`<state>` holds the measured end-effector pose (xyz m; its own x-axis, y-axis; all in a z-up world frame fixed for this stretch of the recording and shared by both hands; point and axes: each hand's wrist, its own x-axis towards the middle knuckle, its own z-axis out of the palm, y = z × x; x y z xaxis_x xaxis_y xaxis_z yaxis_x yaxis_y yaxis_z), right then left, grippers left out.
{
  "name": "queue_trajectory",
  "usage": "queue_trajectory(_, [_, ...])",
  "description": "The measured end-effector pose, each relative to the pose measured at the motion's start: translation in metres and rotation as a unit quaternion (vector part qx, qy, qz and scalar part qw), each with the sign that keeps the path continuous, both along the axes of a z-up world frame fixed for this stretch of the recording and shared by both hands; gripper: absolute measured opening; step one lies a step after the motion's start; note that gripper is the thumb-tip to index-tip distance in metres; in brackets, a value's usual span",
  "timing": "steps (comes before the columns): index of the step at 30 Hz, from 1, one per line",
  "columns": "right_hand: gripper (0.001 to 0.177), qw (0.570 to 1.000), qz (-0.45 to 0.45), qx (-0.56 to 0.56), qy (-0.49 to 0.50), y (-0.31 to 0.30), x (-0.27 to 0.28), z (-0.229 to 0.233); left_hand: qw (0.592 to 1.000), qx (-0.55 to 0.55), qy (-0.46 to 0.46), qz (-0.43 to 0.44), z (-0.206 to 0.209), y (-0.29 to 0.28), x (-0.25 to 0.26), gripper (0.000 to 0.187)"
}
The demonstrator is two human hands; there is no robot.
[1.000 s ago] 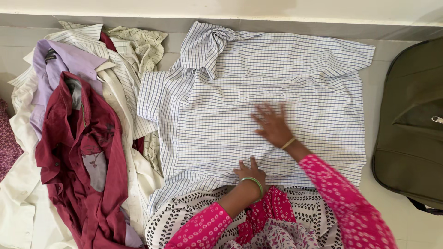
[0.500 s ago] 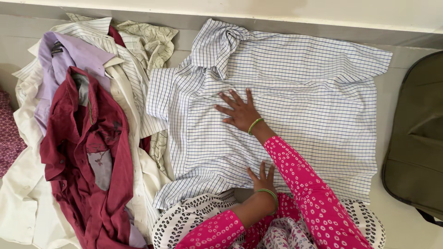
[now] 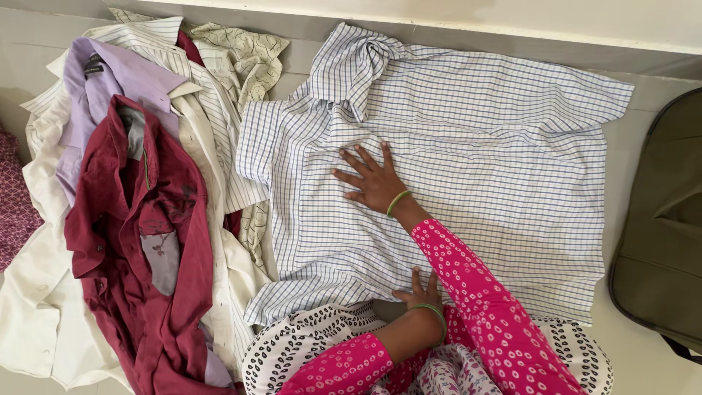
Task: The person buttons a striped shirt by hand while sitting on the floor and then spreads it out before beginning to fold it.
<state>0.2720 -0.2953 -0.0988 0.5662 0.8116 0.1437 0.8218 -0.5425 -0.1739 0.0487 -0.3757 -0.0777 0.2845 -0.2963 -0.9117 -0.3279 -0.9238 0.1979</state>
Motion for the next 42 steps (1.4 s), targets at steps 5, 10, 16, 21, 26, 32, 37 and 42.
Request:
queue_trajectory(5, [0.065,1.0,-0.023,-0.01,0.01,0.004,0.009,0.002,0.998,-0.01,0.047,0.03,-0.003,-0.001,0.005,0.131])
queue_trajectory(10, [0.067,0.999,-0.035,-0.03,0.008,0.006,0.004,0.004,0.998,-0.031,0.045,0.04,-0.016,-0.002,0.005,0.124])
queue_trajectory(16, [0.066,0.997,0.038,-0.004,0.06,-0.008,-0.043,0.016,0.998,-0.039,0.023,0.042,-0.007,-0.001,0.009,0.117])
queue_trajectory(21, [0.071,0.986,0.124,-0.059,0.093,-0.007,-0.078,0.018,0.999,-0.042,0.011,0.028,0.013,0.009,0.012,0.095])
queue_trajectory(26, [0.064,0.988,0.082,-0.098,0.09,0.013,-0.074,0.017,0.998,-0.056,-0.008,0.016,0.033,0.017,0.009,0.075])
queue_trajectory(32, [0.066,0.991,0.026,-0.076,0.106,0.019,-0.072,0.016,0.993,-0.107,-0.053,0.021,0.063,0.037,0.019,0.054])
queue_trajectory(37, [0.07,0.994,-0.066,-0.048,0.077,-0.046,-0.083,0.013,0.972,-0.16,-0.148,0.086,0.049,0.082,0.046,0.045])
queue_trajectory(42, [0.083,0.964,-0.164,-0.161,0.133,-0.153,-0.094,0.029,0.946,-0.052,-0.224,0.227,0.006,0.171,0.088,0.044])
